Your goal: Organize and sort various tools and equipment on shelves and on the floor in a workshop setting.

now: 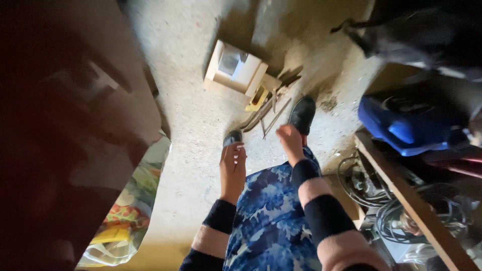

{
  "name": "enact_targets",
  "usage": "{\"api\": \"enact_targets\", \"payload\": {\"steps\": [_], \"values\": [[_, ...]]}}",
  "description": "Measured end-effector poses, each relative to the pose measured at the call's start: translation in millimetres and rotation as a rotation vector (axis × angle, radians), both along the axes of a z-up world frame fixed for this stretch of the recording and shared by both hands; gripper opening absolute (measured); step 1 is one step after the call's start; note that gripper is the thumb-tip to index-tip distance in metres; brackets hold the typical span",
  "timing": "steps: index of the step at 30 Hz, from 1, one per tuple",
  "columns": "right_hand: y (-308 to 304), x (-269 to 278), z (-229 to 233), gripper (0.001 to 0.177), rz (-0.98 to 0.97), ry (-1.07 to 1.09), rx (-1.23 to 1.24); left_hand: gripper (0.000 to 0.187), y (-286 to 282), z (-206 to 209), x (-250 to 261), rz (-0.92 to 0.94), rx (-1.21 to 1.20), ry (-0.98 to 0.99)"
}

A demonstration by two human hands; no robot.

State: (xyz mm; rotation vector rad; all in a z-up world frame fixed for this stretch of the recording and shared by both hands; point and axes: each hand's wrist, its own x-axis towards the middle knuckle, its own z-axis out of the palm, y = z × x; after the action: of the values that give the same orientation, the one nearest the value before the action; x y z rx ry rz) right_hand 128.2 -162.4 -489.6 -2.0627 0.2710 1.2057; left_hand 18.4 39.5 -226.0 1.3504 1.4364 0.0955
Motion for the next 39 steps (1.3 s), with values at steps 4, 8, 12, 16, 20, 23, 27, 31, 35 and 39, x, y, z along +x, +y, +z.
{"api": "enact_targets", "payload": {"steps": [4,8,12,16,20,23,27,31,35,39], "values": [[12.1,11.8,-54.1,0.05,0.092,-0.058,-0.026,0.021,-0.1,-34.7,1.8,-0.054,-0.008,0.008],[22.3,25.5,-96.5,0.066,0.14,-0.06,0.025,0.02,-3.4,-65.8,3.3,-0.1,-0.039,0.015],[28.9,35.8,-105.0,0.068,0.242,-0.06,-0.023,0.019,-15.2,-93.4,5.3,-0.117,-0.039,0.02],[18.8,23.2,-142.3,0.071,0.174,0.015,-0.028,0.018,-32.0,-114.4,5.0,-0.085,-0.05,0.0],[20.6,18.9,-143.4,0.059,0.218,-0.026,-0.006,0.016,-42.5,-124.5,3.2,-0.088,-0.053,-0.011],[43.8,21.7,-113.0,0.047,0.364,-0.041,-0.011,0.017,-41.4,-121.1,3.8,-0.082,-0.048,-0.008],[35.5,35.1,-115.8,0.056,0.409,-0.025,0.083,0.017,-38.4,-115.2,7.8,-0.045,-0.045,-0.015],[31.3,39.8,-126.9,0.046,0.406,0.002,0.135,0.016,-34.8,-105.9,11.0,-0.096,-0.016,-0.013],[56.0,51.9,-62.7,0.023,0.004,0.15,0.201,0.017,-28.6,-87.5,18.2,-0.085,-0.003,0.005],[67.3,66.3,2.9,0.025,-0.077,0.187,0.185,0.017,-24.6,-83.5,12.0,-0.092,-0.007,0.02]]}}
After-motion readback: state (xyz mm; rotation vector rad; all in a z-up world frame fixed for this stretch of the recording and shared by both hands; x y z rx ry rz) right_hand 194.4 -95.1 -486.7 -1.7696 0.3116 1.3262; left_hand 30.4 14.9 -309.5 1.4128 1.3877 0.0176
